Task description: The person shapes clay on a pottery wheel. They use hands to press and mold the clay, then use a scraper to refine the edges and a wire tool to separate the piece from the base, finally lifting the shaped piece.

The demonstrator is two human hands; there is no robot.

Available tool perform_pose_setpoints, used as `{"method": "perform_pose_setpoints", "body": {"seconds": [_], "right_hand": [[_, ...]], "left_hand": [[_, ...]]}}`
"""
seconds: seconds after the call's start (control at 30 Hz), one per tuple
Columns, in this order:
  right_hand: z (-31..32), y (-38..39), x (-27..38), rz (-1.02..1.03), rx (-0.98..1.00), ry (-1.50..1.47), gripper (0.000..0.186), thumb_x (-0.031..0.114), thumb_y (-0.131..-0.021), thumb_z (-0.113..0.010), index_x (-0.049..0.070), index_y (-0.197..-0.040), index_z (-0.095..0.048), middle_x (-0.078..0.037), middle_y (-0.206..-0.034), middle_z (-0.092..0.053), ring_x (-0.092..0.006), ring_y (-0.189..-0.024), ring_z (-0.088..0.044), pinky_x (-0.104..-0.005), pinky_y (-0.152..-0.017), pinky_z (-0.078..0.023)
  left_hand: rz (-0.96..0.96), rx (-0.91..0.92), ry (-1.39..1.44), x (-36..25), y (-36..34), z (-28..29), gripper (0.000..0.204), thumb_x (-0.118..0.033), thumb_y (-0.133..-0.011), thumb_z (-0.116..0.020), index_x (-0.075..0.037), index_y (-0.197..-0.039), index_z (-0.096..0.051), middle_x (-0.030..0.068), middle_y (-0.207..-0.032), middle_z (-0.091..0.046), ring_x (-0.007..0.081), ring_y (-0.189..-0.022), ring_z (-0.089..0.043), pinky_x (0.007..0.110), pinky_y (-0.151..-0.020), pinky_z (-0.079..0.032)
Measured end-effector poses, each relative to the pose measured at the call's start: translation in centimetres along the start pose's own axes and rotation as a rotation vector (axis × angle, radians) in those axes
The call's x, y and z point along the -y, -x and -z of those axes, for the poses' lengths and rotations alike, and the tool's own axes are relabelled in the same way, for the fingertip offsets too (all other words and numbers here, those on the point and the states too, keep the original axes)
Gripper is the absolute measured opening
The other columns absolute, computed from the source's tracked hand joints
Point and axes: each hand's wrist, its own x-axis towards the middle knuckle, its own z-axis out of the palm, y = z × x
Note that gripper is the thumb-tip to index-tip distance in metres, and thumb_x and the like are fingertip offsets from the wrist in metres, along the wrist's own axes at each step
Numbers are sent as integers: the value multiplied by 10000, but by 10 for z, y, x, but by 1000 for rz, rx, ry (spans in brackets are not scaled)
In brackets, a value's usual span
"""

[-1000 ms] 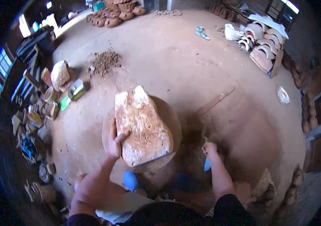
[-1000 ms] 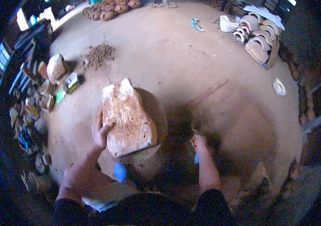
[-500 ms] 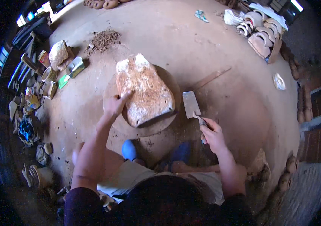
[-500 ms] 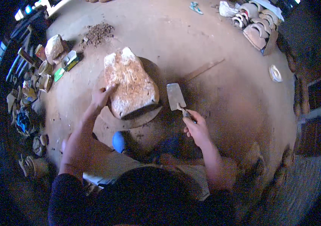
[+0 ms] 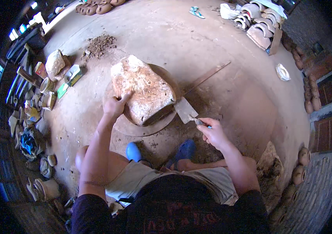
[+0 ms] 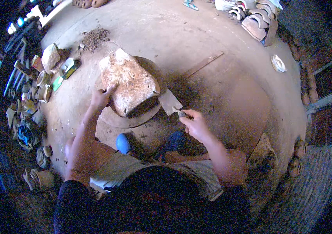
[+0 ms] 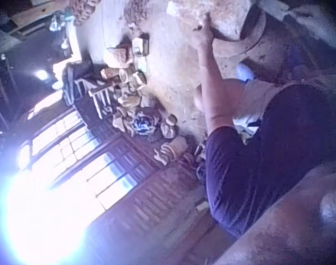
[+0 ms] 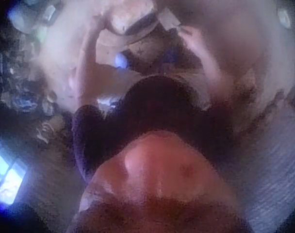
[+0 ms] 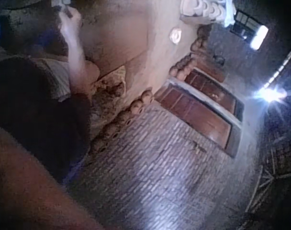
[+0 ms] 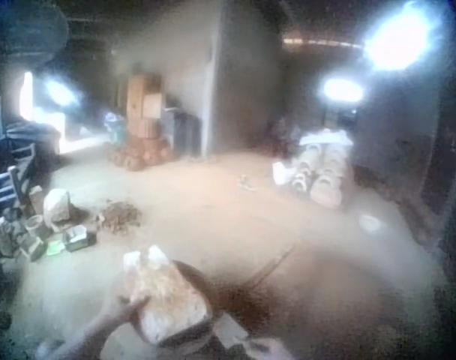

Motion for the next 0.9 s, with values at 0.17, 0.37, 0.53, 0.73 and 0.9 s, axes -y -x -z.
{"method": "perform_pose_setpoints", "body": {"seconds": [0.17,0.37,0.53,0.73,0.9], "right_hand": [[2,-13,9,-24,17,46,380,196,-993,-691,2,-1315,-634,-14,-868,-625,-77,-566,-549,-256,-442,-411],[15,-30,28,-181,192,-43,401,231,-1010,-660,40,-1357,-598,-55,-872,-691,-88,-561,-545,-254,-447,-424],[13,-48,33,-305,279,39,266,302,-1065,-597,68,-1189,-625,-16,-713,-567,-86,-515,-467,-259,-430,-335],[1,-49,36,75,104,691,412,370,-1013,-633,-25,-1130,-639,-195,-859,-721,-362,-746,-709,-482,-689,-553],[1,-49,48,113,88,883,373,330,-1030,-608,-42,-1054,-607,-201,-824,-690,-344,-737,-683,-481,-675,-518]], "left_hand": [[-8,-20,-67,-8,9,-3,1002,-856,-805,-621,90,-1105,-758,285,-1103,-750,389,-1095,-722,434,-974,-532],[15,-61,-34,-16,16,-3,973,-824,-812,-651,96,-1115,-746,276,-1093,-753,379,-1086,-727,430,-967,-539],[23,-64,95,-26,33,3,899,-745,-823,-721,103,-1118,-744,268,-1078,-757,350,-1047,-740,417,-921,-557],[41,-71,137,-37,44,7,793,-633,-849,-785,118,-1102,-744,235,-1059,-770,317,-978,-754,405,-873,-572],[21,-32,340,-42,51,5,742,-574,-857,-809,127,-1089,-744,219,-1060,-773,280,-966,-751,392,-858,-573]]}}
